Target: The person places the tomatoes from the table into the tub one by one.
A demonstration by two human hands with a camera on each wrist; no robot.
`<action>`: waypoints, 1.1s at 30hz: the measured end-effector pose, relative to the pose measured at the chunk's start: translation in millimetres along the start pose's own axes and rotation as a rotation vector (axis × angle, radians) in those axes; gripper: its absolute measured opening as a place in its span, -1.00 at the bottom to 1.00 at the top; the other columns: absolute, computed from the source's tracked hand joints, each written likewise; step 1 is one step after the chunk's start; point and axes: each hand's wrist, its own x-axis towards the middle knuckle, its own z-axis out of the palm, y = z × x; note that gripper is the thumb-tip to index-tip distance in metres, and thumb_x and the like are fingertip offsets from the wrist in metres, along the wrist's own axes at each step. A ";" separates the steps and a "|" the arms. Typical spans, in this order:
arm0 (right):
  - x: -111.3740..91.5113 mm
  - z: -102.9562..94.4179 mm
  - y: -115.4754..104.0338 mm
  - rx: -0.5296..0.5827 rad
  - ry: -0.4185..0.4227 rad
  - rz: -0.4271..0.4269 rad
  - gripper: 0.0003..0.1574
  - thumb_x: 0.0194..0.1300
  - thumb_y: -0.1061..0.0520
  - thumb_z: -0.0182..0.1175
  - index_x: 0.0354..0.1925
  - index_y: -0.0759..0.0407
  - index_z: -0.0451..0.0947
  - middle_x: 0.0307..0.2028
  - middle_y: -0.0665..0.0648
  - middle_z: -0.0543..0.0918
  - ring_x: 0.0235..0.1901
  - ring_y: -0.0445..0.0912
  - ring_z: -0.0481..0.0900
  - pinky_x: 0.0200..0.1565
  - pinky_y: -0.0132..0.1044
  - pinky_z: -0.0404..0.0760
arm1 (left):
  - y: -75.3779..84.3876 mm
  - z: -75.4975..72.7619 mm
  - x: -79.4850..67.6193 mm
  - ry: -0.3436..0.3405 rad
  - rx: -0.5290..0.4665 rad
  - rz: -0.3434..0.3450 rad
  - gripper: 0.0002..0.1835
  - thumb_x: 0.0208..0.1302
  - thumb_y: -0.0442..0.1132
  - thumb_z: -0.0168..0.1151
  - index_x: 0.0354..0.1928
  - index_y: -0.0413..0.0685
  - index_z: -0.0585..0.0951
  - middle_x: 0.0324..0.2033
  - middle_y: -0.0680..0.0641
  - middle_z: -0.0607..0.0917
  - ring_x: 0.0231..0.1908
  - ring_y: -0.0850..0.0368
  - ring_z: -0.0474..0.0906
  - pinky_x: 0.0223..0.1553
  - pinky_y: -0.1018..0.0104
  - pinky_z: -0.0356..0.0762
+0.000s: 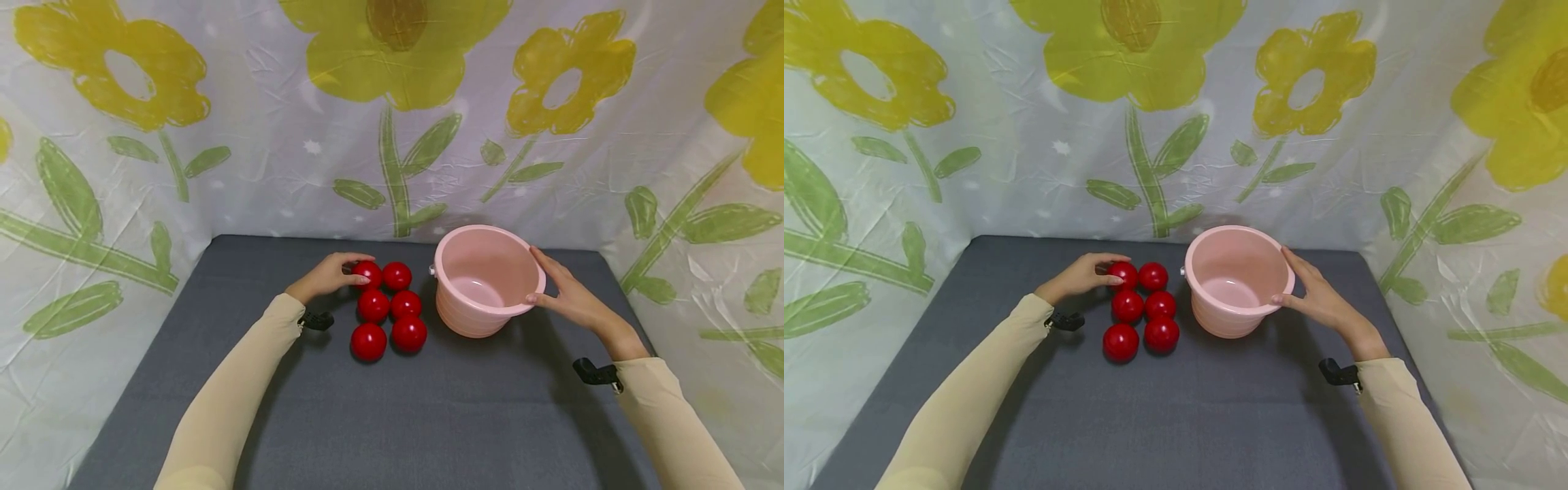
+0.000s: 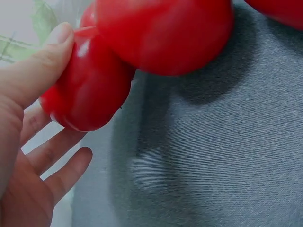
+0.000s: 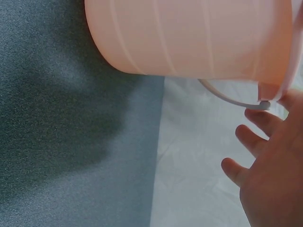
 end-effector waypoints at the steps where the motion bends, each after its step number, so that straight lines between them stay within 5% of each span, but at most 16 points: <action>1: -0.2 0.1 0.4 -0.001 -0.001 0.001 0.21 0.32 -0.12 0.27 0.59 -0.19 -0.34 0.59 0.27 -0.17 0.51 0.42 -0.16 0.24 0.59 0.07 | 0.8 -1.0 0.1 0.002 0.004 -0.001 -0.42 0.28 -0.18 0.35 0.34 -0.05 0.49 0.23 -0.14 0.61 0.20 -0.09 0.54 0.27 -0.02 0.52; 16: -2.3 1.1 2.9 0.005 0.002 0.004 0.21 0.32 -0.11 0.27 0.59 -0.17 -0.33 0.59 0.29 -0.15 0.51 0.42 -0.15 0.26 0.57 0.07 | 22.1 -19.2 2.3 0.020 -0.034 0.025 -0.45 0.29 -0.19 0.34 0.33 0.02 0.51 0.24 -0.13 0.60 0.20 -0.08 0.55 0.29 -0.02 0.50; 33: 0.3 -1.5 -0.5 -0.004 -0.001 0.023 0.22 0.31 -0.15 0.27 0.59 -0.18 -0.34 0.59 0.30 -0.16 0.51 0.43 -0.14 0.24 0.58 0.12 | 74.0 -45.3 24.2 0.054 -0.128 0.131 -0.43 0.26 -0.30 0.35 0.32 -0.16 0.49 0.24 -0.23 0.57 0.09 -0.16 0.63 0.13 0.01 0.63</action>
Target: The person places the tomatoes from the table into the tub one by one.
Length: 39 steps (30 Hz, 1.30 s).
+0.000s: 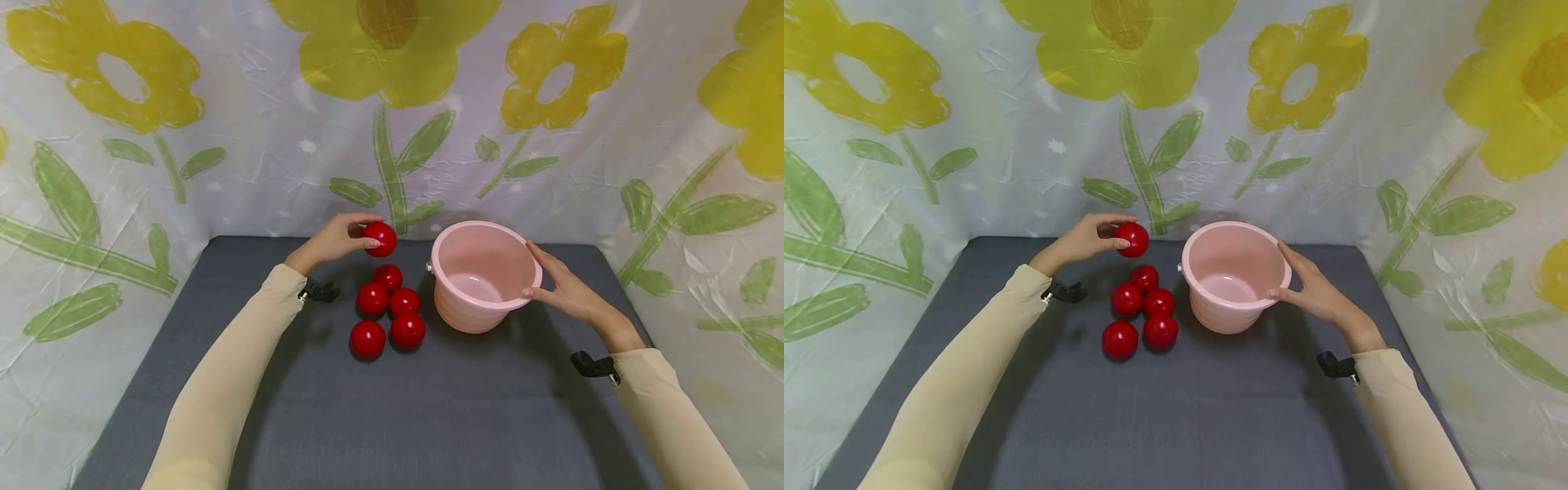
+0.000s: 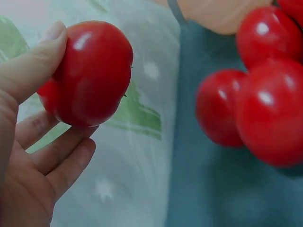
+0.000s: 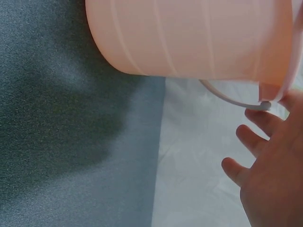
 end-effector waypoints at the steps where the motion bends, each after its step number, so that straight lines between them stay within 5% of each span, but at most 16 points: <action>1: 0.1 -0.3 -0.4 0.001 0.000 -0.001 0.23 0.31 -0.15 0.27 0.59 -0.18 -0.34 0.59 0.30 -0.16 0.51 0.43 -0.14 0.24 0.58 0.13 | 3.9 0.0 3.7 0.002 0.001 0.005 -0.42 0.26 -0.30 0.36 0.32 -0.16 0.49 0.25 -0.23 0.57 0.09 -0.16 0.64 0.14 0.01 0.62; 10: 0.0 -0.8 -2.2 0.011 -0.002 0.002 0.24 0.29 -0.15 0.29 0.59 -0.16 -0.32 0.59 0.29 -0.15 0.51 0.40 -0.16 0.26 0.58 0.09 | 40.9 11.8 42.0 -0.022 -0.023 0.024 -0.43 0.22 -0.22 0.40 0.29 -0.06 0.54 0.19 -0.15 0.63 -0.01 -0.05 0.69 0.08 0.13 0.67; 21: 0.3 -0.4 0.4 0.031 0.000 -0.004 0.25 0.29 -0.16 0.29 0.59 -0.16 -0.34 0.59 0.26 -0.17 0.51 0.40 -0.17 0.26 0.59 0.09 | 85.6 42.7 86.3 -0.097 -0.003 0.076 -0.44 0.23 -0.21 0.40 0.28 -0.05 0.55 0.18 -0.11 0.65 0.04 0.01 0.67 0.06 0.25 0.66; 39: -0.5 -2.1 0.5 0.017 -0.017 0.048 0.32 0.19 -0.21 0.31 0.60 -0.14 -0.35 0.58 0.31 -0.14 0.50 0.40 -0.15 0.25 0.60 0.11 | 128.6 99.6 126.9 -0.286 0.148 0.107 -0.43 0.27 -0.15 0.36 0.31 -0.05 0.52 0.24 -0.07 0.61 0.22 0.07 0.54 0.21 0.37 0.56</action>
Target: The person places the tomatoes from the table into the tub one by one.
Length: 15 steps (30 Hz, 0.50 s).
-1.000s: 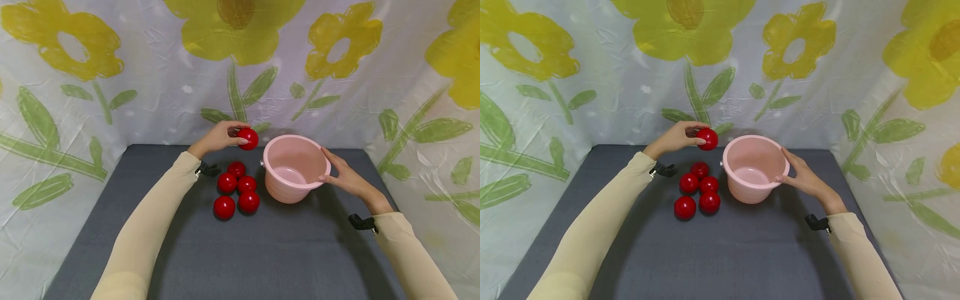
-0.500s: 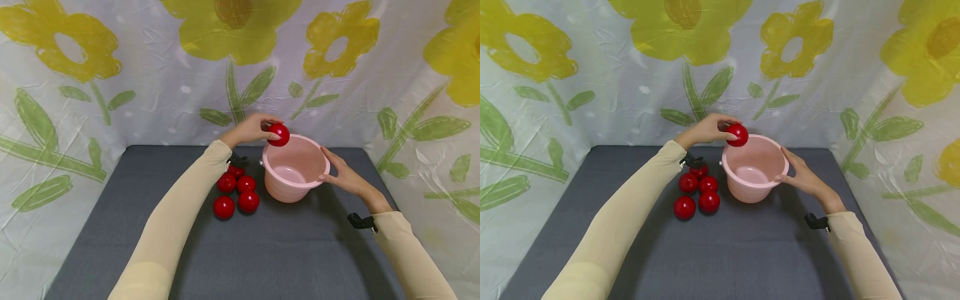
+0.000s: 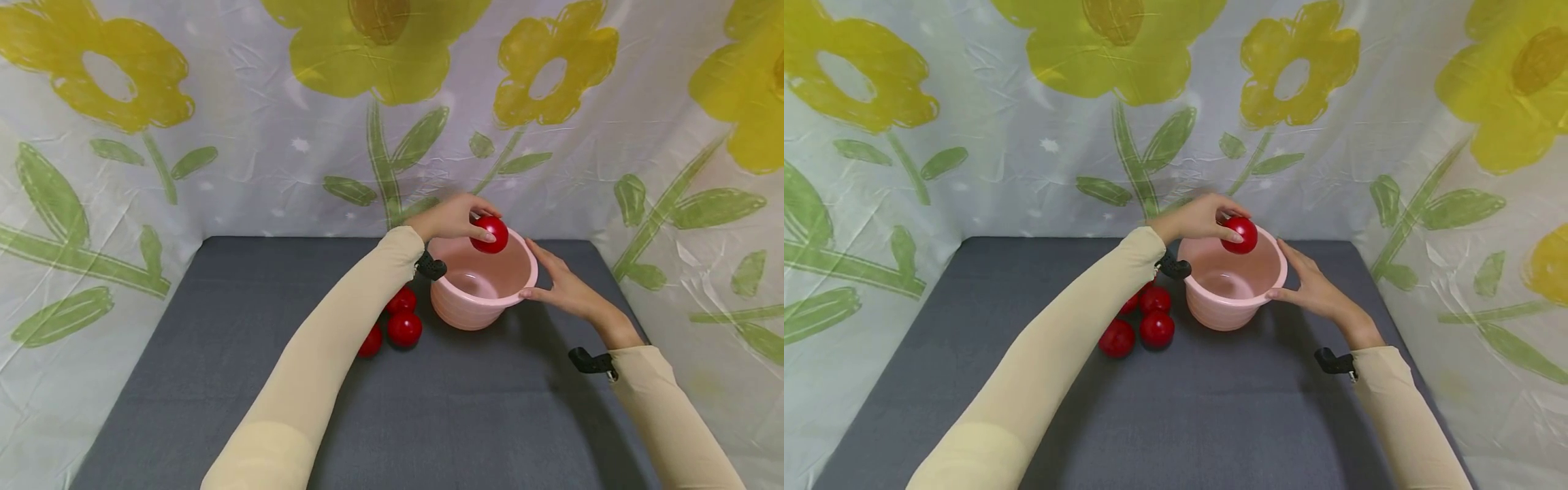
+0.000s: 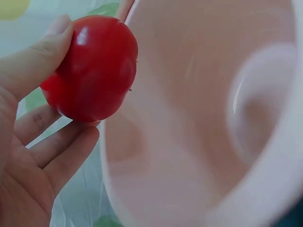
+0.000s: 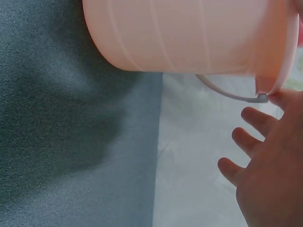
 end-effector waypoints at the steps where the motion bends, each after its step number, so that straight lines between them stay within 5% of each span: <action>1: 0.1 0.0 0.1 -0.001 -0.001 0.005 0.32 0.19 -0.22 0.30 0.60 -0.15 -0.35 0.58 0.30 -0.14 0.50 0.40 -0.15 0.25 0.60 0.12 | 1.5 1.8 2.5 -0.009 0.014 -0.003 -0.43 0.27 -0.14 0.36 0.31 -0.04 0.52 0.24 -0.06 0.61 0.22 0.08 0.54 0.20 0.38 0.56; 15: -1.5 -0.1 1.6 0.009 -0.013 0.014 0.32 0.20 -0.24 0.30 0.59 -0.20 -0.36 0.58 0.31 -0.13 0.48 0.39 -0.13 0.21 0.59 0.20 | 10.5 19.0 20.8 -0.125 -0.003 -0.088 -0.47 0.26 -0.16 0.36 0.28 -0.03 0.55 0.25 -0.06 0.60 0.28 0.08 0.49 0.20 0.39 0.57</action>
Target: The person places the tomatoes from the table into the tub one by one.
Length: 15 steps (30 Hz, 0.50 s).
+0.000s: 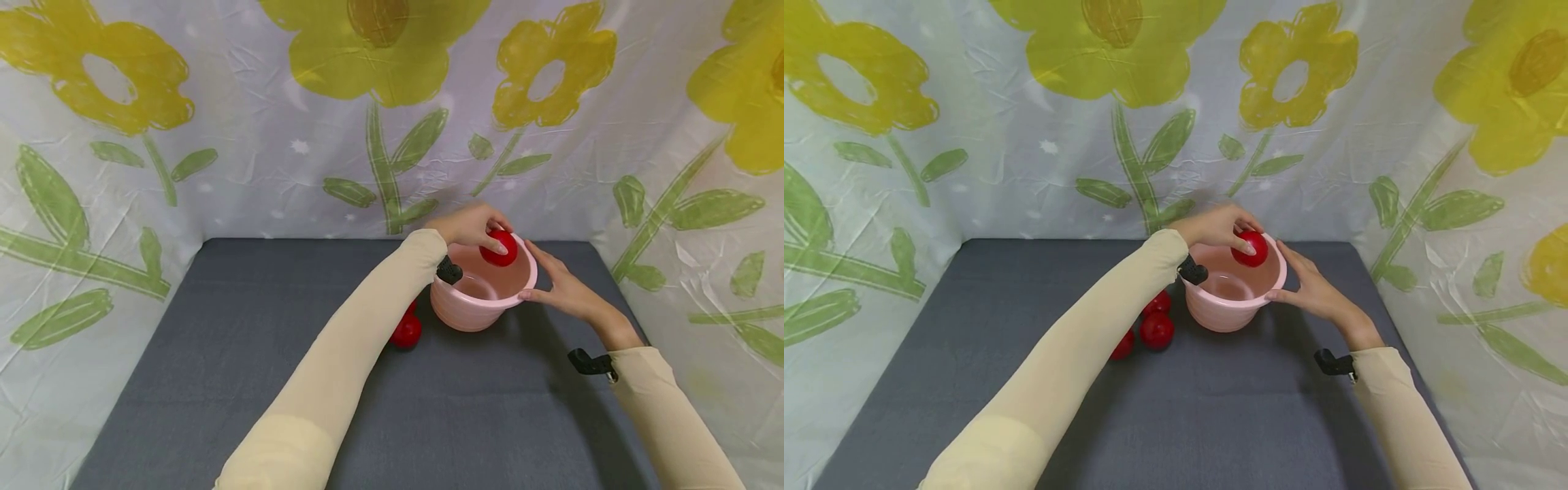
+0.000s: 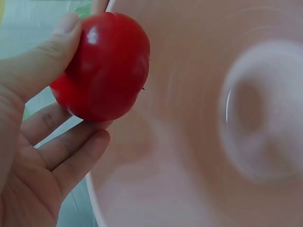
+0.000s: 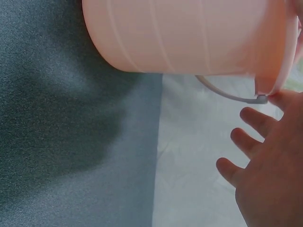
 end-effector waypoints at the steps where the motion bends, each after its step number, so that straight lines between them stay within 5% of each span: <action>1: 0.0 0.1 -0.4 0.003 -0.001 -0.001 0.32 0.19 -0.24 0.30 0.59 -0.21 -0.36 0.57 0.31 -0.12 0.48 0.39 -0.13 0.21 0.59 0.20 | 0.1 1.0 1.0 -0.007 0.003 -0.001 -0.47 0.26 -0.16 0.36 0.27 -0.03 0.55 0.25 -0.06 0.60 0.27 0.07 0.49 0.19 0.38 0.57; 15: -7.6 4.0 -3.5 0.005 0.005 -0.065 0.31 0.18 -0.14 0.36 0.60 -0.08 -0.27 0.57 0.32 -0.10 0.48 0.39 -0.11 0.22 0.60 0.16 | 3.0 10.3 7.3 -0.168 -0.006 0.003 -0.52 0.20 -0.17 0.41 0.19 0.00 0.62 0.19 -0.04 0.63 0.22 0.08 0.52 0.10 0.40 0.63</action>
